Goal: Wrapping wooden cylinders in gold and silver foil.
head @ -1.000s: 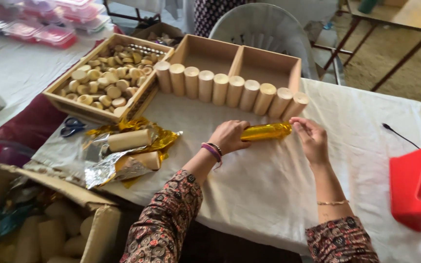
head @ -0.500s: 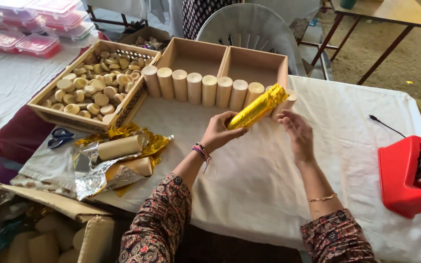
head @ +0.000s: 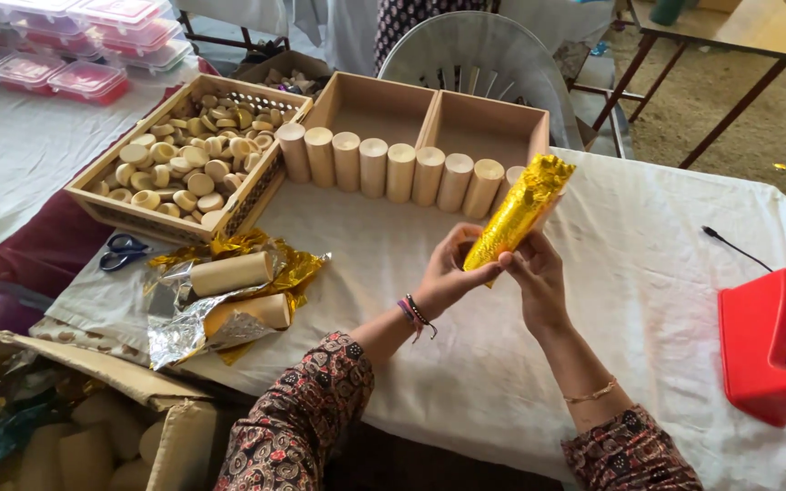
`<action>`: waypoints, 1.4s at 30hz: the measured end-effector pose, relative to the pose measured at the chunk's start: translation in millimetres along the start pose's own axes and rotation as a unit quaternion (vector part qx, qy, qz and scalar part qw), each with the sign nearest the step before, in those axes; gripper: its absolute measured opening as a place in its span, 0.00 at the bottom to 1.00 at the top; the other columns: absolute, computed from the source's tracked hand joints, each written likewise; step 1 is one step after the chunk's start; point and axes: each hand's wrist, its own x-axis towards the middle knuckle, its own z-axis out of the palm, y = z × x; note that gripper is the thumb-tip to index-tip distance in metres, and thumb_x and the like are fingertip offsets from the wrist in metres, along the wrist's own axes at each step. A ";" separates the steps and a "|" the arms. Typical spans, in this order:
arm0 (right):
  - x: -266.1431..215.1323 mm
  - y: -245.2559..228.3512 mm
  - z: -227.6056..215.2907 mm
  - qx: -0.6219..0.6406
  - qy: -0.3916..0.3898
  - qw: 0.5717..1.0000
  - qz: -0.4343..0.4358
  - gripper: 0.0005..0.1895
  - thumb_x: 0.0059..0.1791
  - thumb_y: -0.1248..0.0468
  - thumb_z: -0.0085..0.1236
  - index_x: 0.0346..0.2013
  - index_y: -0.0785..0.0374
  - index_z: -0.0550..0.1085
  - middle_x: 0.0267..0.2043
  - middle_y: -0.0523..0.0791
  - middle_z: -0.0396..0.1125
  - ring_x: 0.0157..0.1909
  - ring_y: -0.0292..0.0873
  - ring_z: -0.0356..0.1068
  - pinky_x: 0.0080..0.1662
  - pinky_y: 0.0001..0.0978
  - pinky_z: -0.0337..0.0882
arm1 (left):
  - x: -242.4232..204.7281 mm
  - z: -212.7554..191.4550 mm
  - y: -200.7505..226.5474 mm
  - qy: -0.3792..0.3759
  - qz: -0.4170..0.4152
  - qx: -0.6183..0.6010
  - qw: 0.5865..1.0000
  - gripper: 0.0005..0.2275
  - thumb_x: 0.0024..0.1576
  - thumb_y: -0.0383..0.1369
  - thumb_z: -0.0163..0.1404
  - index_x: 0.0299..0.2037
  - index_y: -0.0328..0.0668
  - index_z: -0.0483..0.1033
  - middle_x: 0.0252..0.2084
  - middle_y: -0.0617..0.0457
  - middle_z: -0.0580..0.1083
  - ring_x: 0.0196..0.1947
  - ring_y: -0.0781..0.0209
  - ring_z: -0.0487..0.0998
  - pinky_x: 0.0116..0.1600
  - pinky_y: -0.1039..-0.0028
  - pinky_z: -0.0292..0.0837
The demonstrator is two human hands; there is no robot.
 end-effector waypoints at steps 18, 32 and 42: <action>7.0 -13.1 -5.7 -0.367 -0.019 0.927 -0.072 0.21 0.45 0.61 0.70 0.49 0.65 0.77 0.46 0.47 0.76 0.49 0.42 0.76 0.52 0.35 0.74 | 13.5 -43.0 15.5 -0.057 -0.003 0.129 0.990 0.28 0.58 0.36 0.63 0.68 0.40 0.69 0.47 0.57 0.74 0.39 0.73 0.70 0.45 0.80 0.70; 4.6 -28.0 13.1 -0.500 -0.050 0.859 -0.101 0.27 0.39 0.57 0.73 0.51 0.58 0.77 0.38 0.48 0.76 0.39 0.51 0.77 0.42 0.41 0.73 | 17.7 -48.3 8.0 -0.033 -0.029 0.009 0.999 0.14 0.59 0.31 0.60 0.53 0.35 0.76 0.45 0.57 0.79 0.41 0.75 0.76 0.41 0.80 0.69; 2.9 -13.5 2.9 -0.607 -0.066 0.769 -0.187 0.32 0.41 0.50 0.70 0.54 0.65 0.75 0.44 0.49 0.76 0.43 0.49 0.74 0.50 0.43 0.66 | 18.1 -40.3 14.6 0.037 0.023 0.108 0.993 0.12 0.55 0.19 0.54 0.49 0.28 0.75 0.43 0.52 0.78 0.42 0.70 0.79 0.48 0.76 0.79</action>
